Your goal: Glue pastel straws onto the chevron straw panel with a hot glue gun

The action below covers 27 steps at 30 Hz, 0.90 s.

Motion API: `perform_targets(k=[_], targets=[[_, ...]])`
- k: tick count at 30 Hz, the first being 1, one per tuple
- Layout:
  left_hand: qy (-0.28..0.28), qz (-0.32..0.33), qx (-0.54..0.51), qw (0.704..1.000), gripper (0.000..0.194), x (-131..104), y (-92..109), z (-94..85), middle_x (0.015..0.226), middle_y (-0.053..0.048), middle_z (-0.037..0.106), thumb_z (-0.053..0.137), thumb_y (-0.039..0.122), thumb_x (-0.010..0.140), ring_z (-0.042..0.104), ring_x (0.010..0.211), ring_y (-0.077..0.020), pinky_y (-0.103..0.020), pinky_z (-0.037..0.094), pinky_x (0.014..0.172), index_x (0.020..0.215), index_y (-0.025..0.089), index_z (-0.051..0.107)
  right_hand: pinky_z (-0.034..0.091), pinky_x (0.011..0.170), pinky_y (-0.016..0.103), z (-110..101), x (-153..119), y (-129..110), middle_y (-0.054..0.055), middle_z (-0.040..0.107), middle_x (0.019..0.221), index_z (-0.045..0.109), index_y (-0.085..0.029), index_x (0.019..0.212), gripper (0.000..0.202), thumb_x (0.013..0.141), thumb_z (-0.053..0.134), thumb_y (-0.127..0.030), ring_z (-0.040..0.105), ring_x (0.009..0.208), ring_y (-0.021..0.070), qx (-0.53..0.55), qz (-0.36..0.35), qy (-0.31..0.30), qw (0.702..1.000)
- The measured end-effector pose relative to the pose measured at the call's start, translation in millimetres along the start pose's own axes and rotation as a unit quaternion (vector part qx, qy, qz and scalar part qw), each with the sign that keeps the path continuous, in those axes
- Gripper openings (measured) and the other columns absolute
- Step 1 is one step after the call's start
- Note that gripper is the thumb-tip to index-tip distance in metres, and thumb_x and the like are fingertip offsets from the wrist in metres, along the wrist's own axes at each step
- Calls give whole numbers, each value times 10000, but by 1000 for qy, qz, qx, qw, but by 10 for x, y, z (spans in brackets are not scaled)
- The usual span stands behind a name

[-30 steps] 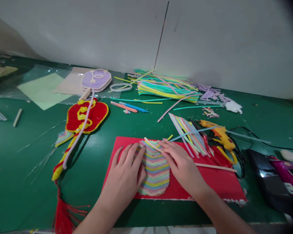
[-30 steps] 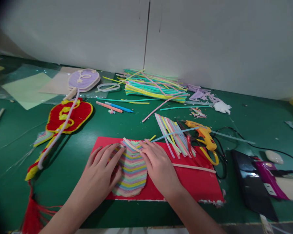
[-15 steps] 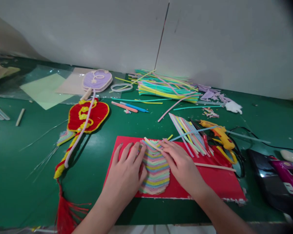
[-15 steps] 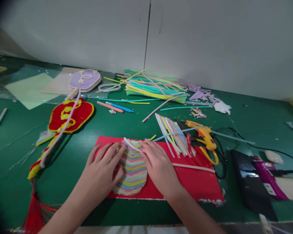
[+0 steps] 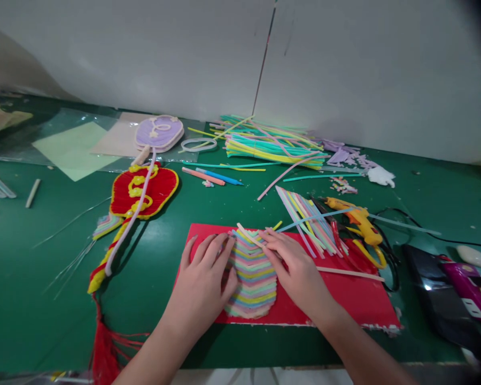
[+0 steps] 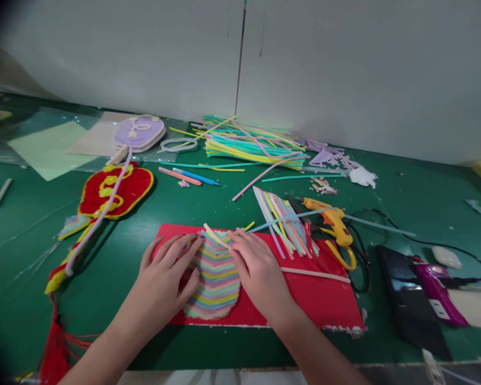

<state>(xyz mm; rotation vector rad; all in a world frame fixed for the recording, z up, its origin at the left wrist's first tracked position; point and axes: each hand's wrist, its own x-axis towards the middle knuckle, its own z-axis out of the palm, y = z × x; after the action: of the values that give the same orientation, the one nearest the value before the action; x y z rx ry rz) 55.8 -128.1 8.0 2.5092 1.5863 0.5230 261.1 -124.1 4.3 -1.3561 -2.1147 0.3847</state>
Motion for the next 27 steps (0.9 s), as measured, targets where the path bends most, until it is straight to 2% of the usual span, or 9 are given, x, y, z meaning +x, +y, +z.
perform_targets(k=[5, 8, 11, 15, 18, 20, 23, 25, 27], targets=[[0, -5, -36, 999, 436, -11, -34, -12, 1291, -117, 557, 440, 234, 892, 490, 1200, -288, -552, 321, 1053, 1316, 175, 518, 472, 1018, 416, 8, -3, 25, 68, 637, 1237, 579, -211, 981, 138, 932, 463, -156, 511, 1253, 198, -2, -9, 13, 1000], [58, -75, -117, 989, 398, -26, -77, -63, 1251, -115, 581, 419, 283, 923, 528, 1151, -262, -487, 402, 1007, 1290, 188, 539, 407, 1059, 498, -84, 14, 24, 84, 596, 1285, 598, -211, 928, 92, 909, 517, -174, 475, 1284, 245, -53, -22, 76, 995], [82, -171, -256, 948, 338, 6, -82, -132, 1138, -77, 660, 459, 348, 912, 613, 1036, -220, -366, 498, 901, 1182, 218, 615, 355, 1079, 537, -210, 60, -35, 93, 602, 1251, 608, -204, 902, 62, 887, 560, -167, 478, 1273, 260, -95, -48, 100, 989], [23, -245, -447, 860, 290, 122, -27, -216, 934, -36, 735, 575, 373, 808, 680, 866, -202, -284, 548, 754, 1018, 206, 684, 359, 1077, 504, -248, 120, -170, 82, 632, 1173, 607, -192, 869, 79, 893, 549, -142, 501, 1247, 232, -87, -97, 36, 991], [12, -272, -493, 826, 201, 201, -13, -247, 768, -21, 731, 614, 370, 763, 682, 762, -190, -251, 542, 681, 766, 186, 695, 377, 1058, 473, -199, 128, -228, 61, 660, 1093, 614, -192, 864, 84, 899, 550, -151, 574, 1137, 202, -66, -112, 19, 991], [19, -282, -500, 819, 205, 232, -32, -246, 708, -12, 717, 625, 369, 756, 675, 710, -178, -237, 536, 645, 686, 182, 672, 461, 955, 405, -180, 114, -227, 37, 687, 962, 626, -196, 897, 75, 901, 556, -169, 634, 943, 166, -32, -101, 25, 994], [23, -289, -498, 817, 203, 239, -60, -228, 714, -14, 717, 625, 376, 765, 678, 689, -176, -246, 546, 624, 747, 180, 675, 515, 733, 308, -193, 62, -185, 19, 691, 820, 652, -200, 933, 86, 887, 583, -177, 627, 766, 149, 11, -76, 51, 996], [39, -278, -466, 839, 219, 201, -48, -216, 809, -27, 731, 587, 372, 807, 691, 755, -188, -276, 565, 669, 885, 186, 673, 508, 677, 289, -211, 13, -150, 22, 681, 789, 665, -204, 919, 89, 876, 595, -170, 620, 746, 152, 17, -57, 69, 996], [76, -246, -387, 885, 264, 121, -8, -209, 1009, -49, 720, 523, 354, 868, 681, 923, -203, -319, 567, 782, 1055, 203, 631, 502, 664, 282, -218, -38, -120, 22, 661, 765, 673, -210, 906, 97, 877, 591, -166, 612, 729, 149, 14, -38, 73, 996]])
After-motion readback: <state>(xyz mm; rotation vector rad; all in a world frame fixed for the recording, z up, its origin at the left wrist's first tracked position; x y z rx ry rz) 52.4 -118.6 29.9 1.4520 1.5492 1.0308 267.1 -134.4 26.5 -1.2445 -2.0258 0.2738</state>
